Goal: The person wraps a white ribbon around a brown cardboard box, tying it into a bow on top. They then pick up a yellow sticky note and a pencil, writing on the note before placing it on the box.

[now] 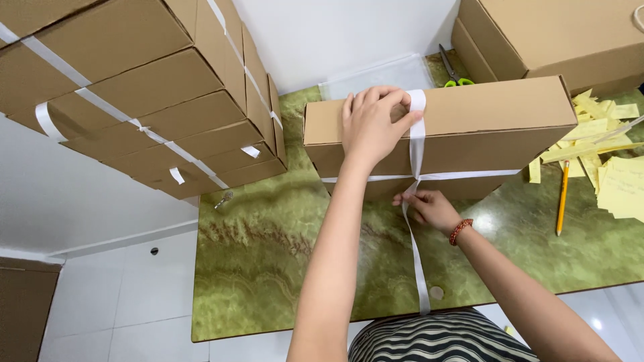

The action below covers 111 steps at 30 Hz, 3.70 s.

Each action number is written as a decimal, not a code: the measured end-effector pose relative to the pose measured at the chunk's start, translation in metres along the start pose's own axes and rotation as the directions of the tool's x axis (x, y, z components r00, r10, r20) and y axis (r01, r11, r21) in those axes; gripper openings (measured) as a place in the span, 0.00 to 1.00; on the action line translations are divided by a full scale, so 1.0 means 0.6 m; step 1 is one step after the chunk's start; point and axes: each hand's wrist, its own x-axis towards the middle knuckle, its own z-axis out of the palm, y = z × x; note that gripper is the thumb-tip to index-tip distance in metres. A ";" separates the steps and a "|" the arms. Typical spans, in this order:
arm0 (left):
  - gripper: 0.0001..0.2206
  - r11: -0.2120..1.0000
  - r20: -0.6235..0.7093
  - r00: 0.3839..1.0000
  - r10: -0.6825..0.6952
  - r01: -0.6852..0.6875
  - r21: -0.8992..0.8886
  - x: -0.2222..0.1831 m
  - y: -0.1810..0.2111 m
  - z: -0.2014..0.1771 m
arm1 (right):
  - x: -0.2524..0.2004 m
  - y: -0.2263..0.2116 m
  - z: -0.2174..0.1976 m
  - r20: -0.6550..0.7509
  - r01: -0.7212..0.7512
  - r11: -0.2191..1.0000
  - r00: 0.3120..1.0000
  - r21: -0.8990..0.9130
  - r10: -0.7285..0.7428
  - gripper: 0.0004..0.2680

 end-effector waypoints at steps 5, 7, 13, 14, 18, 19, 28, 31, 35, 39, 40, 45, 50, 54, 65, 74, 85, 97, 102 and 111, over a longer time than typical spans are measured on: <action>0.09 0.999 -0.012 1.000 -0.011 0.011 0.053 0.007 0.000 0.007 | 0.075 0.106 -0.026 0.126 -0.121 0.965 0.988 0.232 0.093 0.09; 0.09 0.998 -0.001 1.000 -0.021 0.021 0.065 0.008 -0.003 0.018 | 0.075 0.100 -0.033 0.129 -0.175 0.952 0.981 0.251 0.147 0.10; 0.28 0.984 0.095 0.993 0.072 -0.086 0.158 0.010 0.009 0.013 | 0.074 0.101 -0.028 0.175 -0.334 0.901 0.939 0.276 0.295 0.10; 0.24 0.972 0.105 0.990 0.093 -0.113 0.204 0.014 0.001 0.022 | 0.078 0.104 -0.031 0.202 -0.361 0.892 0.928 0.272 0.314 0.11; 0.29 0.968 0.264 0.960 0.095 -0.151 0.202 0.002 0.038 -0.028 | 0.087 0.116 -0.034 0.248 -0.394 0.887 0.908 0.240 0.336 0.12; 0.29 0.967 0.260 0.960 0.100 -0.155 0.202 -0.001 0.048 -0.043 | 0.091 0.121 -0.033 0.245 -0.389 0.890 0.911 0.239 0.332 0.12; 0.48 0.910 0.274 0.921 0.277 -0.344 0.233 0.026 0.006 -0.008 | 0.112 0.186 -0.011 0.173 -0.345 0.890 0.936 0.297 0.306 0.11; 0.48 0.903 0.278 0.909 0.309 -0.372 0.214 0.029 -0.008 -0.031 | 0.114 0.216 -0.005 0.112 -0.295 0.909 0.955 0.295 0.274 0.09; 0.47 0.937 0.269 0.922 0.280 -0.323 0.134 0.033 -0.003 -0.097 | 0.104 0.207 -0.005 0.063 -0.223 0.925 0.975 0.308 0.214 0.07; 0.46 0.964 0.279 0.949 0.148 -0.201 0.174 0.033 0.006 -0.153 | 0.093 0.157 -0.010 0.171 -0.233 0.948 0.965 0.218 0.198 0.08; 0.46 0.964 0.276 0.949 0.149 -0.202 0.174 0.033 0.003 -0.164 | 0.095 0.153 -0.011 0.171 -0.231 0.949 0.966 0.216 0.196 0.08; 0.45 0.973 0.204 0.965 0.165 -0.193 0.126 0.022 -0.004 -0.229 | 0.102 0.152 -0.008 0.175 -0.290 0.909 0.953 0.300 0.246 0.07; 0.42 0.990 0.189 0.972 0.140 -0.144 0.008 -0.019 -0.009 -0.288 | 0.172 0.343 -0.076 0.091 0.164 0.895 0.986 -0.415 -0.138 0.08; 0.43 0.993 0.231 0.967 0.109 -0.094 -0.075 -0.063 -0.021 -0.322 | 0.165 0.318 -0.062 0.333 0.427 0.355 0.895 -0.832 -0.298 0.10; 0.46 0.999 0.211 0.978 -0.010 0.001 0.042 -0.179 -0.037 -0.397 | 0.129 0.178 -0.037 0.250 0.203 0.776 0.966 -0.598 -0.060 0.13; 0.46 0.979 0.298 0.933 -0.202 0.182 0.093 -0.265 -0.009 -0.405 | 0.022 -0.102 -0.029 0.268 -0.077 0.946 0.949 -0.315 0.167 0.17; 0.46 0.975 0.330 0.922 0.203 -0.221 0.017 -0.296 0.011 -0.307 | 0.018 -0.279 -0.086 0.320 -0.439 0.896 0.859 0.061 0.399 0.22; 0.52 0.812 -0.105 0.868 0.486 -0.404 0.422 -0.317 -0.147 0.086 | 0.170 -0.213 -0.150 0.299 -0.055 0.965 0.954 0.256 -0.025 0.19; 0.52 0.743 -0.144 0.812 0.565 -0.426 0.516 -0.356 -0.179 0.214 | 0.162 -0.179 -0.145 0.213 -0.035 0.946 0.976 0.322 -0.037 0.16; 0.24 0.701 -0.292 0.740 0.606 -0.324 0.635 -0.379 -0.161 0.354 | 0.102 -0.063 -0.099 0.028 -0.064 0.978 0.998 0.199 0.059 0.12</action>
